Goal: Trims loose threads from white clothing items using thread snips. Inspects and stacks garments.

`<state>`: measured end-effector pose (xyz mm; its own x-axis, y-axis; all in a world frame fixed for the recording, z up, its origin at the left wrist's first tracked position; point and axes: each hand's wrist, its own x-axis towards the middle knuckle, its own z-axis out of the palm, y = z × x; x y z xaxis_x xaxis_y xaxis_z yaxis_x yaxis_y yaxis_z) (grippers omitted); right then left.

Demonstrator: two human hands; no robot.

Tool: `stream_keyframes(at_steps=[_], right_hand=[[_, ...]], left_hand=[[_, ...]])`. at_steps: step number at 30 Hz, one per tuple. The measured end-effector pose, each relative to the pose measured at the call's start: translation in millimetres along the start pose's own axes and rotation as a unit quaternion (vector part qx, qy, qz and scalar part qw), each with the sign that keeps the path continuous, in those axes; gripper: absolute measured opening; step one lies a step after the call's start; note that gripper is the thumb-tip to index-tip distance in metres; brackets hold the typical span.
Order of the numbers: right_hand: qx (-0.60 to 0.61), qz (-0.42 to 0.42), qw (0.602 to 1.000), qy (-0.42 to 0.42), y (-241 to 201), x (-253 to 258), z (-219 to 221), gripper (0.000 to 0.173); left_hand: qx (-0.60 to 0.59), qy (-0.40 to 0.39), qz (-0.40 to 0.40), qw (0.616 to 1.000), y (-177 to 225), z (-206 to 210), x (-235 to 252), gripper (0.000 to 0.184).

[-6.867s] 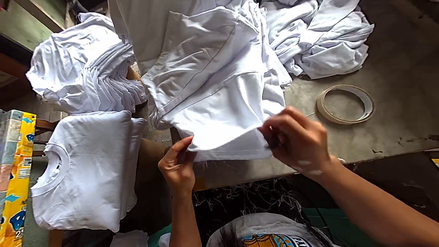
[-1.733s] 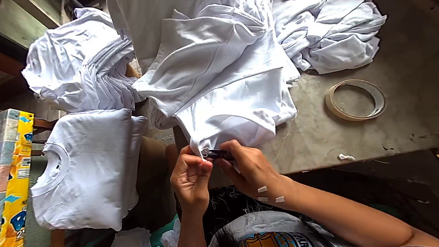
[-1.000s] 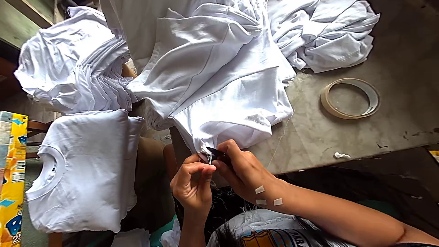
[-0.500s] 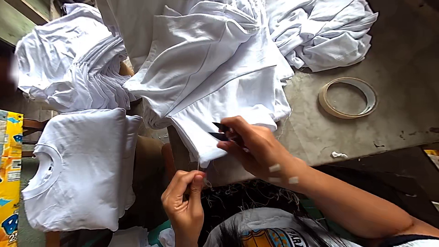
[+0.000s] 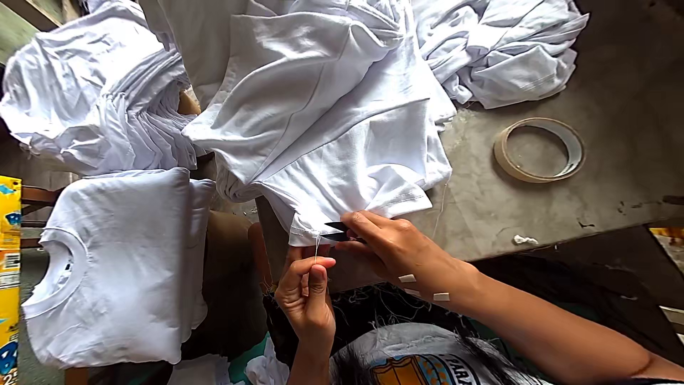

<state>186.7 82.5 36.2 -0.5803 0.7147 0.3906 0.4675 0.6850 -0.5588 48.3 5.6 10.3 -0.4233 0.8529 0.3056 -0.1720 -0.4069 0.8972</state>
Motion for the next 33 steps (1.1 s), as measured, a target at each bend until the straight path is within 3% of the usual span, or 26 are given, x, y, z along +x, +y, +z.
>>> stream_keyframes(at_steps=[13, 16, 17, 19, 21, 22, 25, 26, 28, 30, 33], right_hand=[[0.029, -0.041, 0.999, -0.016, 8.3, 0.5, -1.9, 0.028], [0.021, -0.035, 0.999, 0.016, 9.4, 2.5, 3.5, 0.025], [0.026, -0.029, 0.999, 0.023, 9.9, 2.4, 3.8, 0.025], [0.051, -0.015, 0.998, 0.035, 10.6, 0.4, 1.1, 0.025], [0.1, -0.007, 0.993, 0.064, 8.0, -4.0, -5.7, 0.024], [0.13, -0.011, 0.988, 0.085, 5.2, -6.8, -9.0, 0.025], [0.183, -0.028, 0.972, 0.143, -2.2, -13.6, -18.4, 0.026], [0.182, -0.032, 0.969, 0.161, -2.5, -15.6, -20.6, 0.024], [0.145, -0.038, 0.974, 0.17, 3.3, -19.7, -24.5, 0.022], [0.062, -0.016, 0.989, 0.135, 14.3, -24.6, -24.8, 0.024], [-0.068, 0.022, 0.996, 0.045, 33.0, -27.1, -18.6, 0.021]], left_hand=[[0.013, -0.047, 0.016, 0.999, 3.6, -4.0, 0.3, 0.017], [0.081, -0.073, 0.046, 0.993, 8.9, -3.6, 3.0, 0.019], [0.15, -0.08, 0.08, 0.982, 13.0, -6.0, 5.8, 0.024], [0.326, -0.08, 0.137, 0.932, 24.9, -17.2, 19.7, 0.051], [0.437, -0.095, 0.115, 0.887, 34.1, -28.6, 42.3, 0.077], [0.444, -0.132, 0.078, 0.883, 36.3, -28.8, 53.9, 0.084], [0.261, -0.3, 0.001, 0.918, 40.6, -15.0, 87.2, 0.085], [0.17, -0.312, -0.023, 0.935, 42.3, -12.5, 100.7, 0.085], [0.045, -0.199, -0.033, 0.978, 41.2, -13.6, 130.7, 0.073], [0.07, -0.069, -0.047, 0.994, 28.4, -21.6, 157.9, 0.059], [0.166, -0.033, -0.094, 0.981, 14.8, -27.1, 158.2, 0.057]])
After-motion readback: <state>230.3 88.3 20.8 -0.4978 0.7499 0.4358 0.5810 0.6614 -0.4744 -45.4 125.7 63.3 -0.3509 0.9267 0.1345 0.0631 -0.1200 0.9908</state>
